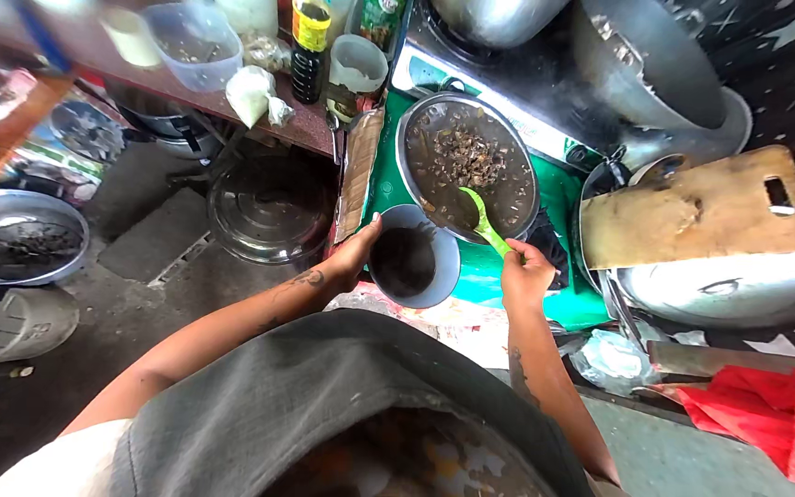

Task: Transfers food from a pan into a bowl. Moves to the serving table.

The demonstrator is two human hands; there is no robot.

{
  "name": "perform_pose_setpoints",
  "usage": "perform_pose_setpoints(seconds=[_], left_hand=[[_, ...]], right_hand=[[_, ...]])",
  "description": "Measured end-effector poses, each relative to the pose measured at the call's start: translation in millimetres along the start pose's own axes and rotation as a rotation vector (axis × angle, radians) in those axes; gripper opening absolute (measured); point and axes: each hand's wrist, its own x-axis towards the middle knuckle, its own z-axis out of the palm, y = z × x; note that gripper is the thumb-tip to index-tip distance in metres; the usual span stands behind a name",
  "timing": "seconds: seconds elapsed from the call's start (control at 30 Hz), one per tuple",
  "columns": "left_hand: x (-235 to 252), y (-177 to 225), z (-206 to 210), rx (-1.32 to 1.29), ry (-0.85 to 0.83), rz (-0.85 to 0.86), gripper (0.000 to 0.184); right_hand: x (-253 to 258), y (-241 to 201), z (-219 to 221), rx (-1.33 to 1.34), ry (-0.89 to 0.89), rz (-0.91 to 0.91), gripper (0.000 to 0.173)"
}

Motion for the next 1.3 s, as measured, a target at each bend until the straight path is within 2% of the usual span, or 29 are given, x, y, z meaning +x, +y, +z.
perform_pose_setpoints(seconds=[0.1,0.17,0.33,0.5,0.6,0.67,0.77,0.83,0.9,0.93,1.07,1.17,1.3], left_hand=[[0,1,0,-0.001,0.004,0.004,0.066],[0,2,-1,-0.005,-0.005,-0.003,0.066],[3,1,-4,0.008,-0.008,-0.003,0.067],[9,-3,-9,0.014,-0.009,0.017,0.066],[11,-4,-10,0.007,-0.002,0.031,0.066],[9,-3,-9,-0.002,0.003,0.028,0.066],[5,1,-6,-0.009,0.006,0.01,0.066],[4,1,-6,-0.008,-0.004,0.012,0.066],[5,0,-7,0.003,-0.009,0.027,0.066],[5,1,-7,0.005,-0.018,0.029,0.066],[2,6,-7,0.018,-0.023,-0.014,0.069],[9,4,-11,0.025,-0.05,-0.018,0.072],[11,4,-12,0.018,-0.042,-0.041,0.074]], right_hand=[[6,-10,4,0.28,-0.045,0.335,0.017],[9,-17,2,0.403,-0.051,0.469,0.017],[8,-22,-1,0.514,-0.04,0.513,0.017],[-8,-22,-12,0.546,-0.079,0.431,0.016],[-25,-20,-17,0.51,-0.134,0.348,0.017],[-38,-14,-18,0.433,-0.143,0.216,0.018],[-56,0,-15,0.188,-0.083,-0.196,0.023],[-60,8,-10,0.015,0.039,-0.553,0.024],[-56,13,-8,-0.056,0.148,-0.785,0.021],[-54,14,-9,-0.053,0.178,-0.823,0.02],[-38,8,-14,-0.038,0.272,-0.759,0.021],[-21,6,-6,-0.046,0.316,-0.776,0.02],[-11,10,9,-0.057,0.302,-0.8,0.021]])
